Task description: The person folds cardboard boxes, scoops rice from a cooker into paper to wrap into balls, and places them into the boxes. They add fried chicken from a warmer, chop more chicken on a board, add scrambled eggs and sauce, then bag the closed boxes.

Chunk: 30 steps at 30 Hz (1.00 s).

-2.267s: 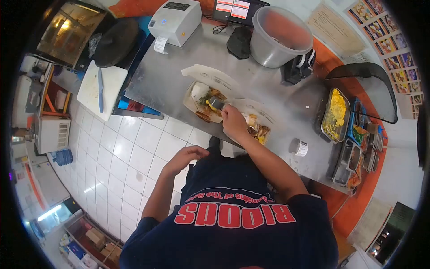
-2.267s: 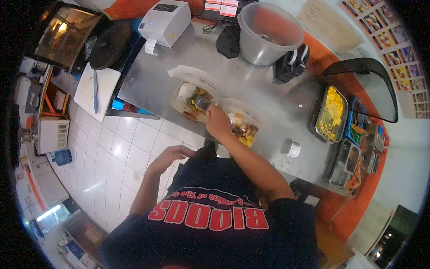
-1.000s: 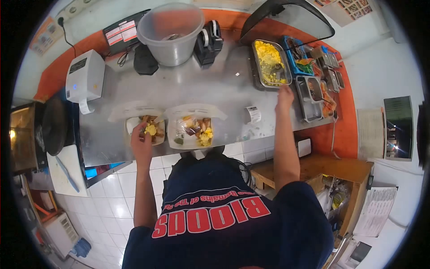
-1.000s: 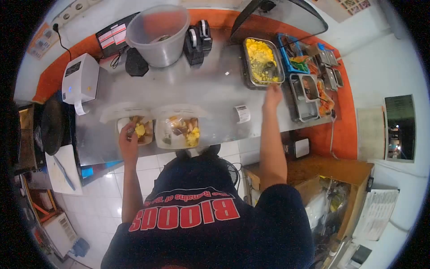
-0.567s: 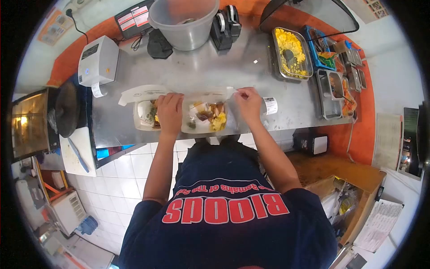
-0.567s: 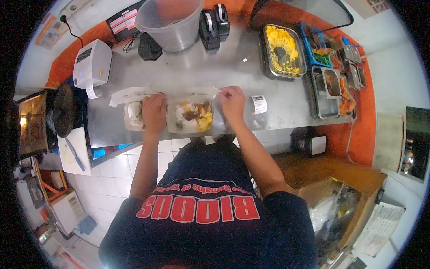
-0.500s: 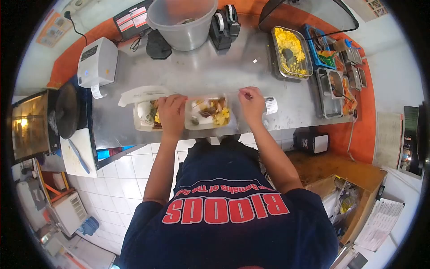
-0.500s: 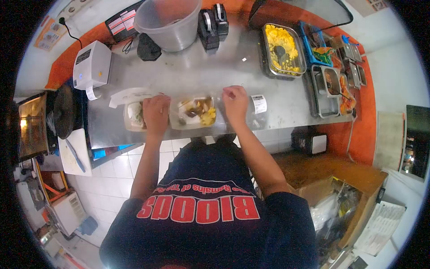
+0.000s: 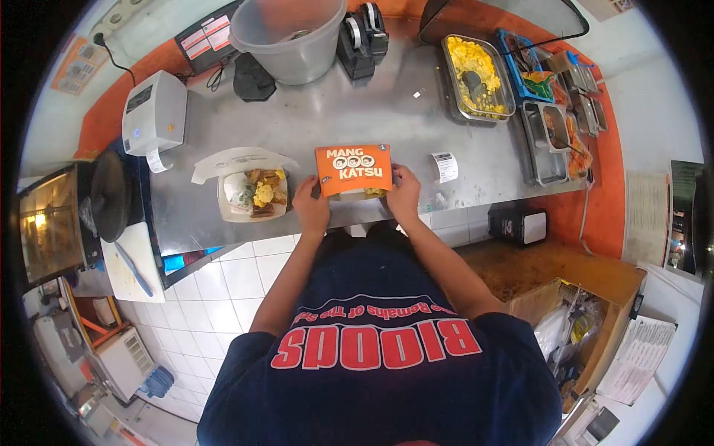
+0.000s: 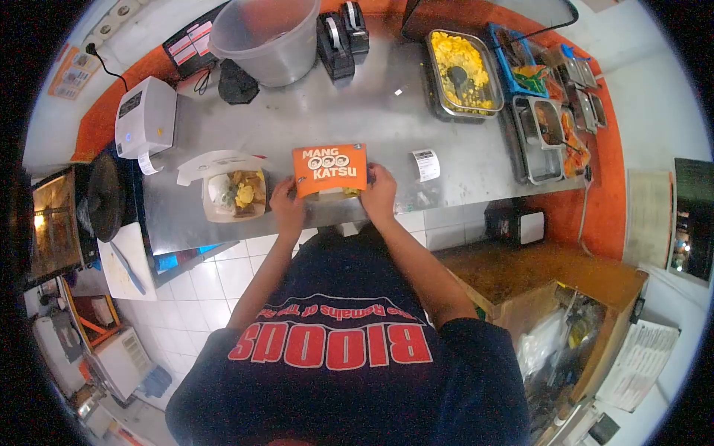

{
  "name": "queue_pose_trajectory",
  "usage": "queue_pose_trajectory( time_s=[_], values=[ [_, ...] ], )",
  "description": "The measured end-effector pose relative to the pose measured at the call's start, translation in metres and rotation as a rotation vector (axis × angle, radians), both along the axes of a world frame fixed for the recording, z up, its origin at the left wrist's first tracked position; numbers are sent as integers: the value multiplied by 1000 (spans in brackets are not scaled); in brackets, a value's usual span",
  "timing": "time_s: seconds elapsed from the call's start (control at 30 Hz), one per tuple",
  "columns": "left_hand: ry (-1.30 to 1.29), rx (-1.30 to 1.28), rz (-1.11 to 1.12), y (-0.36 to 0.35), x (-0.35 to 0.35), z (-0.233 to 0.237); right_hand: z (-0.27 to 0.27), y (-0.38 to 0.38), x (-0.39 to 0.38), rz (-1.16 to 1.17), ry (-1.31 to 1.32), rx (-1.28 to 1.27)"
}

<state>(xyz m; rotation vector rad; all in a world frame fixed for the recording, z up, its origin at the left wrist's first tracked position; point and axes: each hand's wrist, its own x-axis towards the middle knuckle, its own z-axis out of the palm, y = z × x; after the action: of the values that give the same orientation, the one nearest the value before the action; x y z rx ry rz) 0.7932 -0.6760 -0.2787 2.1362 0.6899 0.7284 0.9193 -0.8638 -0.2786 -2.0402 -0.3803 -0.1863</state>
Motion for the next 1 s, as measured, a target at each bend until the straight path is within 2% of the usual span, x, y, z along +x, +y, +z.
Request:
queue_pose_trajectory(
  time_s=[0.03,0.1,0.13,0.2,0.23,0.3,0.43,0.47,0.53,0.6,0.67,0.73,0.77,0.8,0.83,0.9,1.0],
  values=[
    [-1,0,1,2,6,-6,3,0,2,1,-1,0],
    [-150,-164,37,3,14,-15,13,-7,7,55,271,-46],
    [-149,-165,39,3,14,0,27,-8,10,57,272,-48],
    [6,-452,-17,8,15,36,53,-11,20,139,305,-149],
    [6,-452,-18,11,15,51,58,-15,24,170,325,-185],
    [246,-461,23,16,13,70,59,-18,25,180,323,-188],
    [247,-380,-31,22,4,49,45,-20,17,187,399,-229],
    [157,-370,-80,22,1,34,36,-19,15,187,398,-228],
    [69,-358,-132,20,-3,16,19,-17,10,179,317,-88],
    [-60,-376,-147,17,-2,12,18,-20,9,191,328,-78],
    [-56,-446,-147,15,-4,15,21,-21,4,206,341,-71],
    [-52,-515,-146,15,-7,24,31,-17,-3,158,480,195],
    [64,-356,-210,18,-10,29,38,-20,-5,159,480,195],
    [180,-195,-273,20,-13,33,46,-24,-7,290,406,92],
    [183,-197,-271,22,-16,38,50,-29,-8,420,332,-12],
    [219,-86,-488,25,-20,44,44,-38,-9,481,326,-52],
    [295,57,-534,27,-26,49,34,-49,-6,570,308,-142]
  ],
)
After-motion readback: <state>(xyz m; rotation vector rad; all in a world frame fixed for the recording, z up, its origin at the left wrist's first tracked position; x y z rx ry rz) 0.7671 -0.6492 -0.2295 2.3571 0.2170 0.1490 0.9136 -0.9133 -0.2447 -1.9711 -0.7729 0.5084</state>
